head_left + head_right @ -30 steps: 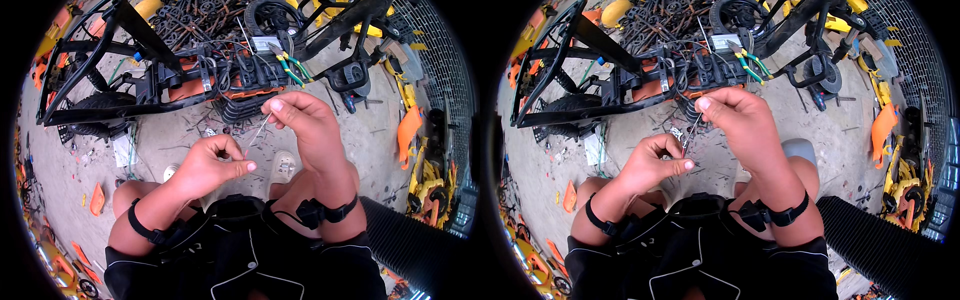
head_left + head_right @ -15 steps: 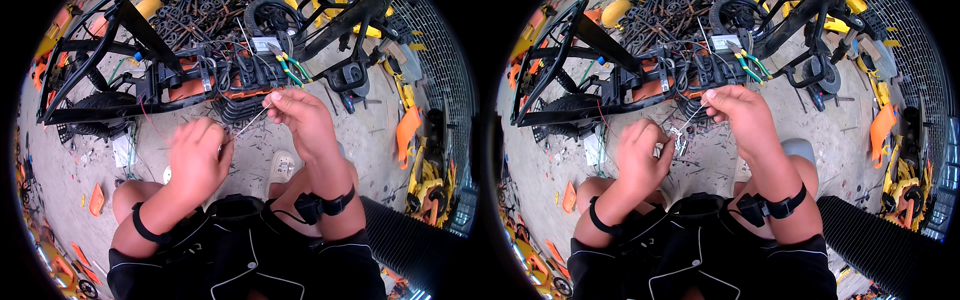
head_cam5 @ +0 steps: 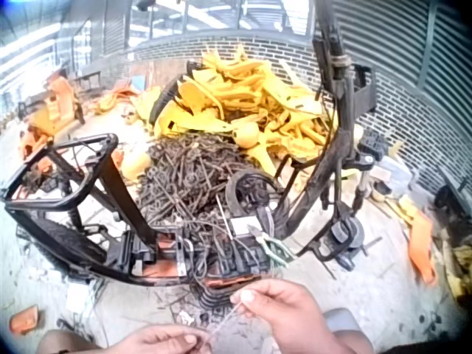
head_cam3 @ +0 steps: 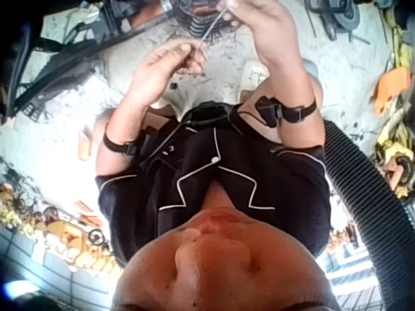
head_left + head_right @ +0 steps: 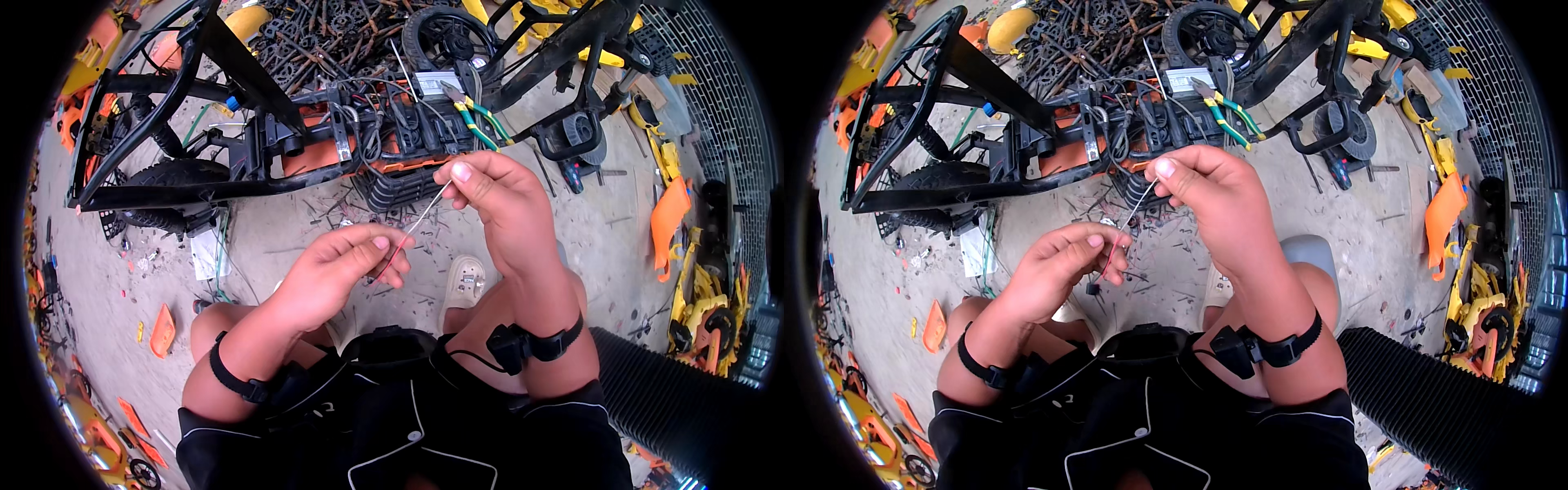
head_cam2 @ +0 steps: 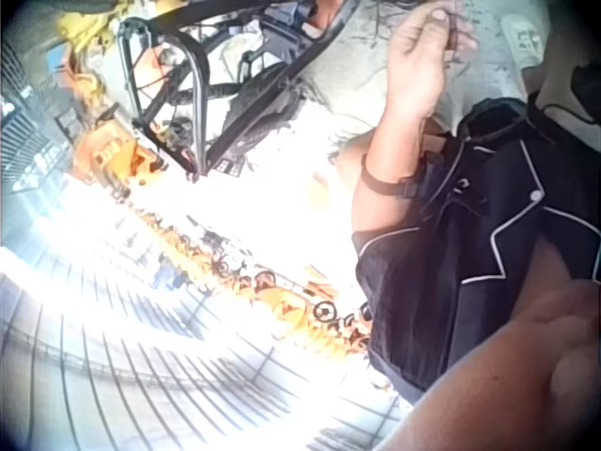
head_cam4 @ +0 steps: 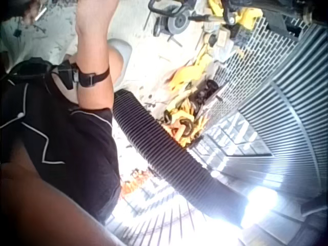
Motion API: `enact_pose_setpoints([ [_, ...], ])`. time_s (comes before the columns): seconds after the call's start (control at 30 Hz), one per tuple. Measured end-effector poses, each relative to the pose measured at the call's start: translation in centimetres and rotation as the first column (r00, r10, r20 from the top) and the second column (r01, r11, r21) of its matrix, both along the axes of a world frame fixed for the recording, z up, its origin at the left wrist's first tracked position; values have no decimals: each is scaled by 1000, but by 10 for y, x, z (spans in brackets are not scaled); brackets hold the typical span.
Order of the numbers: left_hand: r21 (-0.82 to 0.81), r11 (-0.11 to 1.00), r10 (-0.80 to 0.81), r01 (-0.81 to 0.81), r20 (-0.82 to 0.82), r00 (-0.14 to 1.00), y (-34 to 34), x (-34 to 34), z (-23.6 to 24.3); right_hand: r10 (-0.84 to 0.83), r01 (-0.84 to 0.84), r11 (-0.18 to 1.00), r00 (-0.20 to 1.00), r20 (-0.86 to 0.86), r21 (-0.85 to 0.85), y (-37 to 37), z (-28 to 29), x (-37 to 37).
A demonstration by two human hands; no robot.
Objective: The person connects and cuts wires on a motorcycle frame using pliers.
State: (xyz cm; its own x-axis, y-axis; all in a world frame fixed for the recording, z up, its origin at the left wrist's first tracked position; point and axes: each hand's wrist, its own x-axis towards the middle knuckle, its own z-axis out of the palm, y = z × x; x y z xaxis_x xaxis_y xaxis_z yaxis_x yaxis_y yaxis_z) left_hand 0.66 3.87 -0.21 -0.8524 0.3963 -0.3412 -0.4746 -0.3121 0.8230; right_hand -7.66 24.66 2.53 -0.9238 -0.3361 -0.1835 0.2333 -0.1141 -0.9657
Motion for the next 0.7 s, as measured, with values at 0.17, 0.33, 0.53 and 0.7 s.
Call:
enact_pose_setpoints([
  [0.17, -16, 1000, -21, 22, 21, 1000, 1, 2, 0, 18, -18, 1000, 999, 29, -10, -1, 0, 3],
  [0.33, 91, 995, -61, 51, 110, 992, -1, 2, -2, 20, -19, 999, 999, 38, -29, -1, -1, 4],
  [0.53, 46, 999, -25, 20, 110, 994, 2, 4, -1, 21, -19, 999, 999, 36, -35, -1, -1, 5],
  [0.7, -89, 995, -33, 35, 27, 999, 3, 5, 1, 30, -29, 999, 999, 37, -41, -2, -1, 5],
])
